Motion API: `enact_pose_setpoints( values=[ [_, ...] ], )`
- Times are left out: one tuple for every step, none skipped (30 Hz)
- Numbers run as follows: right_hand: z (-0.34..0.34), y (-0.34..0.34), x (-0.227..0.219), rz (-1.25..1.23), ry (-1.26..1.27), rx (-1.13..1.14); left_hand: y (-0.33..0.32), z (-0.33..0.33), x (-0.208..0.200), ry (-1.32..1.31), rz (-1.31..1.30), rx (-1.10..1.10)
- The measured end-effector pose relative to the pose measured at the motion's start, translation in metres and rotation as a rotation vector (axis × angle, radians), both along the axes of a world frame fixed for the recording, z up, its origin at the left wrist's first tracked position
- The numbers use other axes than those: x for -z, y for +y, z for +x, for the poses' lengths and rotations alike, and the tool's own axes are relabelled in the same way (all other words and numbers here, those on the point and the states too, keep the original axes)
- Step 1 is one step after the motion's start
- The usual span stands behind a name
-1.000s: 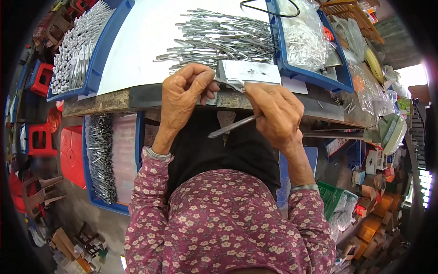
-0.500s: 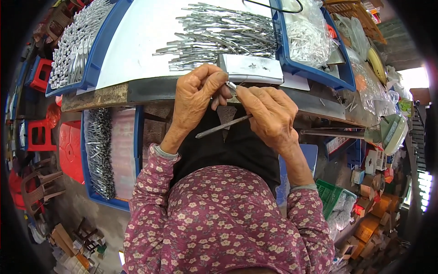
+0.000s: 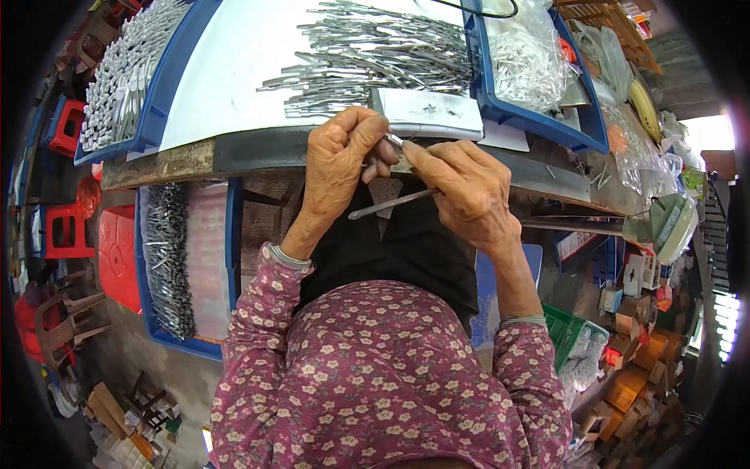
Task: The worker is assembling and inspecting small metal hardware components at a workshop workbench using a small metal tool.
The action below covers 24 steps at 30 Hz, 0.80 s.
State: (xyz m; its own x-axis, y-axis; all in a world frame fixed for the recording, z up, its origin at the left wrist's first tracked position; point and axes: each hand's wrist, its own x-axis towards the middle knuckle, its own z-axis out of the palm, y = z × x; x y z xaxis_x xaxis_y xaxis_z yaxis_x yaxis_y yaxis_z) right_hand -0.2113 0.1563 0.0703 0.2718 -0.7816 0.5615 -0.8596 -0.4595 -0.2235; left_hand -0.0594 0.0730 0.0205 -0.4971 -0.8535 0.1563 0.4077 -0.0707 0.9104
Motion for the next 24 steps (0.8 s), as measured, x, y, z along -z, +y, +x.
enact_pose_setpoints(
  values=[
    [-0.001, 0.000, -0.001, 0.014, 0.027, 0.031, -0.001, -0.002, 0.001, 0.006, 0.022, 0.013],
    [-0.003, -0.001, -0.001, 0.028, 0.055, 0.061, -0.003, -0.004, 0.002, 0.013, 0.044, 0.026],
    [-0.006, -0.003, 0.000, 0.028, 0.056, 0.062, -0.004, -0.007, 0.002, 0.014, 0.045, 0.027],
    [-0.010, -0.008, 0.001, 0.008, 0.070, 0.062, -0.006, -0.009, 0.002, 0.007, 0.023, 0.014],
    [-0.015, -0.013, 0.001, -0.012, 0.087, 0.069, -0.008, -0.012, 0.001, 0.003, 0.001, 0.009],
    [-0.023, -0.020, 0.005, -0.025, 0.097, 0.066, -0.011, -0.013, 0.000, -0.025, -0.021, 0.022],
    [-0.027, -0.026, 0.006, -0.025, 0.100, 0.067, -0.013, -0.015, 0.000, -0.022, -0.022, 0.023],
    [-0.030, -0.032, 0.007, -0.032, 0.094, 0.070, -0.015, -0.018, 0.001, -0.159, -0.237, -0.102],
    [-0.032, -0.037, 0.008, -0.039, 0.088, 0.073, -0.017, -0.020, 0.002, -0.295, -0.452, -0.227],
    [-0.036, -0.041, 0.011, -0.026, 0.101, 0.074, -0.019, -0.021, 0.000, -0.367, -0.571, -0.293],
    [-0.038, -0.045, 0.014, -0.023, 0.099, 0.071, -0.022, -0.021, 0.002, -0.370, -0.569, -0.294],
    [-0.041, -0.049, 0.017, 0.004, 0.128, 0.088, -0.025, -0.022, 0.007, -0.441, -0.633, -0.347],
    [-0.043, -0.053, 0.018, 0.029, 0.162, 0.107, -0.027, -0.023, 0.011, -0.505, -0.697, -0.401],
    [-0.043, -0.056, 0.019, 0.031, 0.166, 0.106, -0.027, -0.024, 0.015, -0.502, -0.694, -0.402],
    [-0.043, -0.059, 0.020, 0.003, 0.060, 0.102, -0.028, -0.025, 0.019, -0.513, -0.681, -0.412],
    [-0.041, -0.061, 0.019, -0.024, -0.047, 0.098, -0.027, -0.026, 0.021, -0.524, -0.666, -0.422],
    [-0.038, -0.062, 0.017, -0.021, -0.045, 0.097, -0.027, -0.027, 0.022, -0.524, -0.662, -0.423],
    [-0.034, -0.065, 0.013, 0.153, -0.441, 0.115, -0.027, -0.027, 0.023, -0.534, -0.667, -0.450],
    [-0.029, -0.067, 0.008, 0.326, -0.837, 0.135, -0.027, -0.027, 0.022, -0.541, -0.673, -0.474],
    [-0.025, -0.070, 0.005, 0.320, -0.949, 0.093, -0.026, -0.027, 0.020, -0.539, -0.672, -0.473],
    [-0.022, -0.074, 0.008, 0.320, -0.947, 0.095, -0.025, -0.026, 0.017, -0.553, -0.613, -0.431],
    [-0.019, -0.078, 0.011, 0.280, -0.907, 0.081, -0.024, -0.025, 0.016, -0.568, -0.553, -0.394],
    [-0.015, -0.082, 0.013, 0.240, -0.866, 0.067, -0.025, -0.024, 0.016, -0.566, -0.551, -0.396],
    [-0.012, -0.082, 0.013, 0.270, -0.897, 0.052, -0.026, -0.024, 0.016, -0.567, -0.548, -0.388]
  ],
)
